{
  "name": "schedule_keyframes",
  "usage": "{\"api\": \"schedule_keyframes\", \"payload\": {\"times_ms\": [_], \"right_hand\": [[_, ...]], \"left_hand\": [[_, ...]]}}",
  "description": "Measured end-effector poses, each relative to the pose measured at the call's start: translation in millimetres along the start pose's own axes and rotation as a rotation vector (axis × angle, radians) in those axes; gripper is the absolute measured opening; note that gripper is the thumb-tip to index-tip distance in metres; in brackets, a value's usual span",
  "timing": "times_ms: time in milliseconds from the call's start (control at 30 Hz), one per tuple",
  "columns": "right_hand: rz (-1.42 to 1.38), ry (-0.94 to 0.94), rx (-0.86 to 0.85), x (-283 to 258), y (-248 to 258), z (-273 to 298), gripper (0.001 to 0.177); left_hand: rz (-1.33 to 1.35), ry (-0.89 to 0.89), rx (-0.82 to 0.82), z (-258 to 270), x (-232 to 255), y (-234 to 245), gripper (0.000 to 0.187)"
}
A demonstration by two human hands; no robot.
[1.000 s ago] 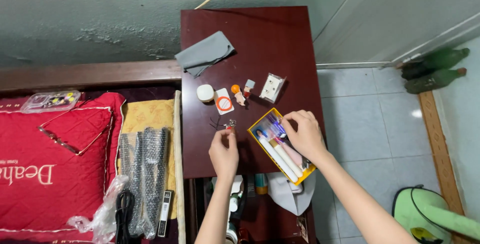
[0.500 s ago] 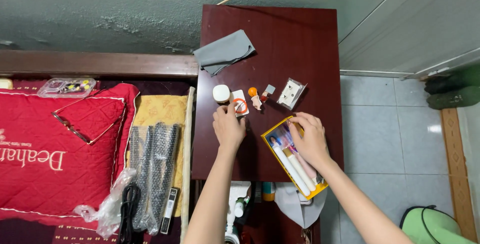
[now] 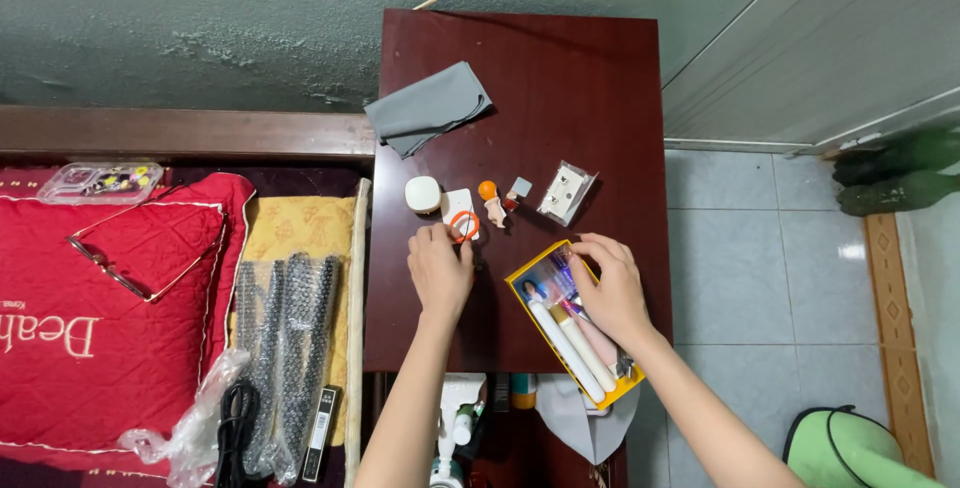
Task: Unboxing small items from a yellow box and placing them on a table
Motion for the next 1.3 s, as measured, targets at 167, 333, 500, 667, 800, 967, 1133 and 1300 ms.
{"api": "schedule_keyframes", "payload": {"times_ms": [167,333,500,667,800,967,1133,1300], "right_hand": [[-0.024,-0.003,0.041,-8.4,9.8,-5.2,0.017],[-0.036,0.092,0.182,-30.6,21.2,-5.9,0.015],[-0.146,0.248,0.220,-68.4,10.7,-2.9,0.024],[-0.142,0.253,-0.002,-78.1,-14.4,-9.4,0.029],[-0.098,0.200,-0.034,-60.7,-23.9,-11.9,0.014],[-0.188,-0.033,0.018,-27.3,-2.2,-4.7,0.015],[-0.136,-0.204,0.033,-15.7,15.7,15.8,0.020],[0.402,-0.157,-0.082,-21.4,7.4,21.2,0.016]], "left_hand": [[0.058,0.000,-0.010,13.2,8.0,20.5,0.016],[0.225,-0.024,-0.023,32.2,24.5,50.0,0.013],[0.576,-0.013,-0.200,54.5,42.3,60.6,0.024],[0.647,-0.052,-0.249,61.3,41.6,53.3,0.023],[0.633,-0.049,-0.244,65.0,39.6,51.7,0.017],[0.625,0.046,-0.195,66.7,29.7,52.0,0.009],[0.616,0.100,-0.195,67.1,25.2,54.6,0.012],[0.618,0.116,-0.211,72.6,29.2,52.1,0.013]]}}
Point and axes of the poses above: each hand's wrist, its own z-axis away from the middle knuckle, its own y-axis out of the back of the hand, x = y × z, the point moved 6 cm from there along -z, towards the middle knuckle, and after that the axes turned 2 degrees about y, right-handed, at the moved point
